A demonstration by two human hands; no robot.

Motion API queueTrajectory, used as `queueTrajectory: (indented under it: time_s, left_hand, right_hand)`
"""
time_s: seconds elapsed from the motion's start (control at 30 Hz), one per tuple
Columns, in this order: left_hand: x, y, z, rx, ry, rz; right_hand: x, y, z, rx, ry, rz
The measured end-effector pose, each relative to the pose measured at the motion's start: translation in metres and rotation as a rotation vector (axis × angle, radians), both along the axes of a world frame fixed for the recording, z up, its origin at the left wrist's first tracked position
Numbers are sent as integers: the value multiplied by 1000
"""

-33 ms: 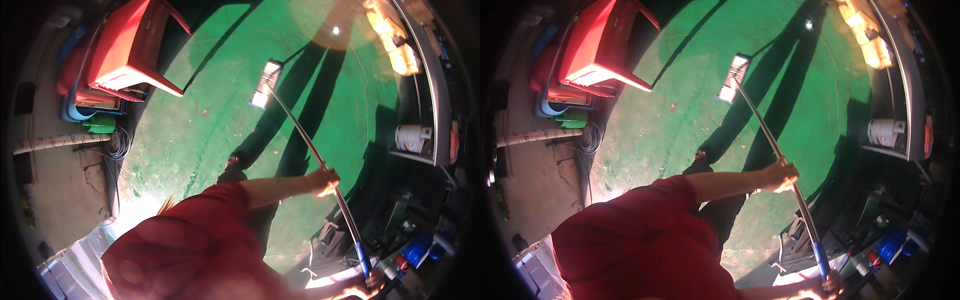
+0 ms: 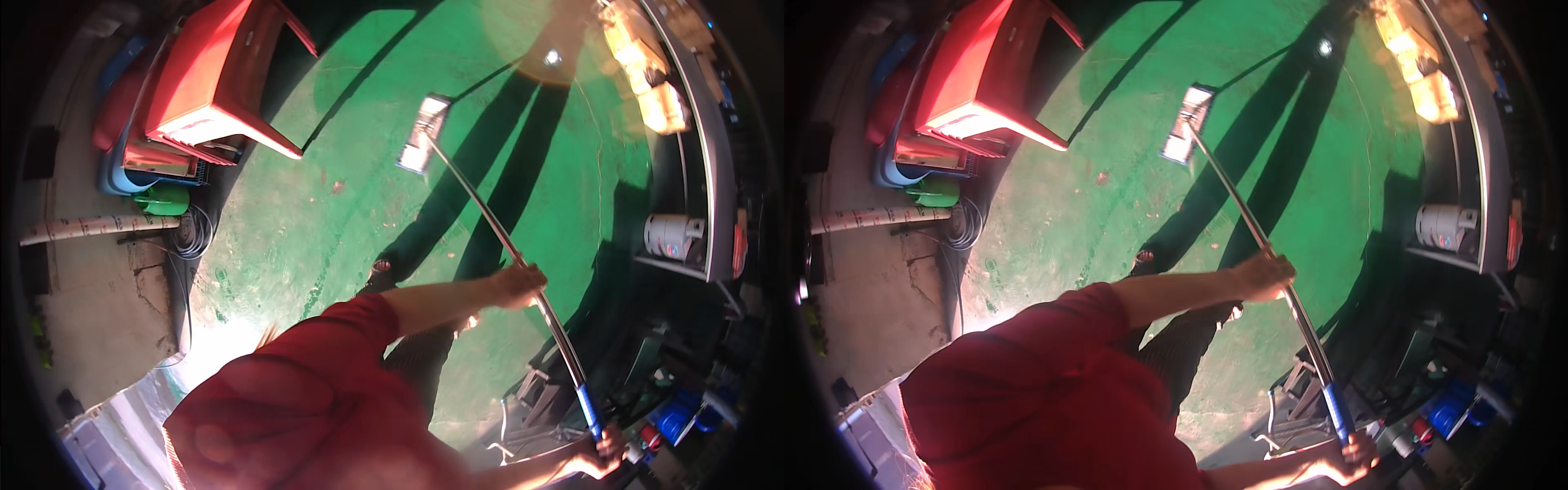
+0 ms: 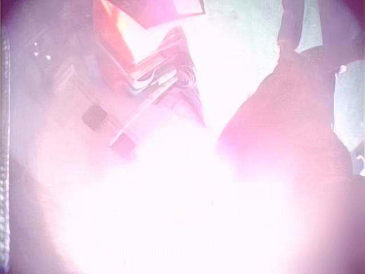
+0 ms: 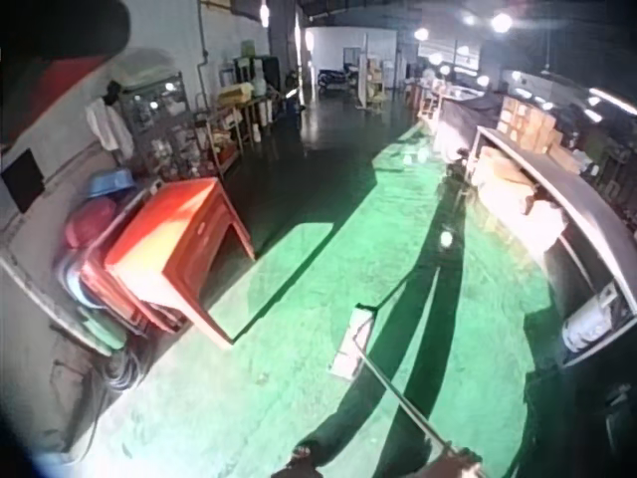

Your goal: The person mops a green-painted floor in a workshop using a flat mop and a bucket of water. They pour water onto the floor with a red scoop, then mop the area and continue cleaning the interior space.

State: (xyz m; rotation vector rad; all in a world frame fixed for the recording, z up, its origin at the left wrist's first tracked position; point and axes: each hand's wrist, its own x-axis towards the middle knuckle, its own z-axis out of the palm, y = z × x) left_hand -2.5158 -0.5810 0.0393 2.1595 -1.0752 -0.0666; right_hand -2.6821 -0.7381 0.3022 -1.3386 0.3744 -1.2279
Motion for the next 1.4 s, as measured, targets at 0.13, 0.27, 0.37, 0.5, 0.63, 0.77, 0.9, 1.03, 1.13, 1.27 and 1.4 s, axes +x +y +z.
queueTrajectory:
  time_s: [0.13,0.27,0.37,0.5,0.63,0.77,0.9,1.03,1.13,1.27,1.4]
  left_hand:
    - [105,164,-56,217,16,288]
    - [156,333,-173,230,-86,602]
    - [187,401,-138,590,360,662]
    - [182,467,-122,707,531,812]
    - [178,466,-147,419,637,1146]
    - [166,377,-135,493,522,977]
    - [123,242,-103,767,278,436]
    - [52,91,-86,515,39,47]
    - [-37,-42,-29,243,67,-138]
    - [-174,-206,32,16,110,-487]
    - [-304,-345,67,106,201,-863]
  right_hand:
    - [126,95,-106,200,-36,400]
    - [221,226,-186,290,-47,670]
    - [260,294,-222,359,2,730]
    - [284,359,-244,455,164,806]
    - [287,349,-247,494,62,1046]
    - [255,268,-218,366,167,944]
    - [172,142,-188,237,160,848]
    - [59,17,-113,48,143,701]
    - [-59,-82,-45,12,64,561]
    - [-227,-148,59,-120,114,266]
    - [-364,-172,96,-220,147,-84]
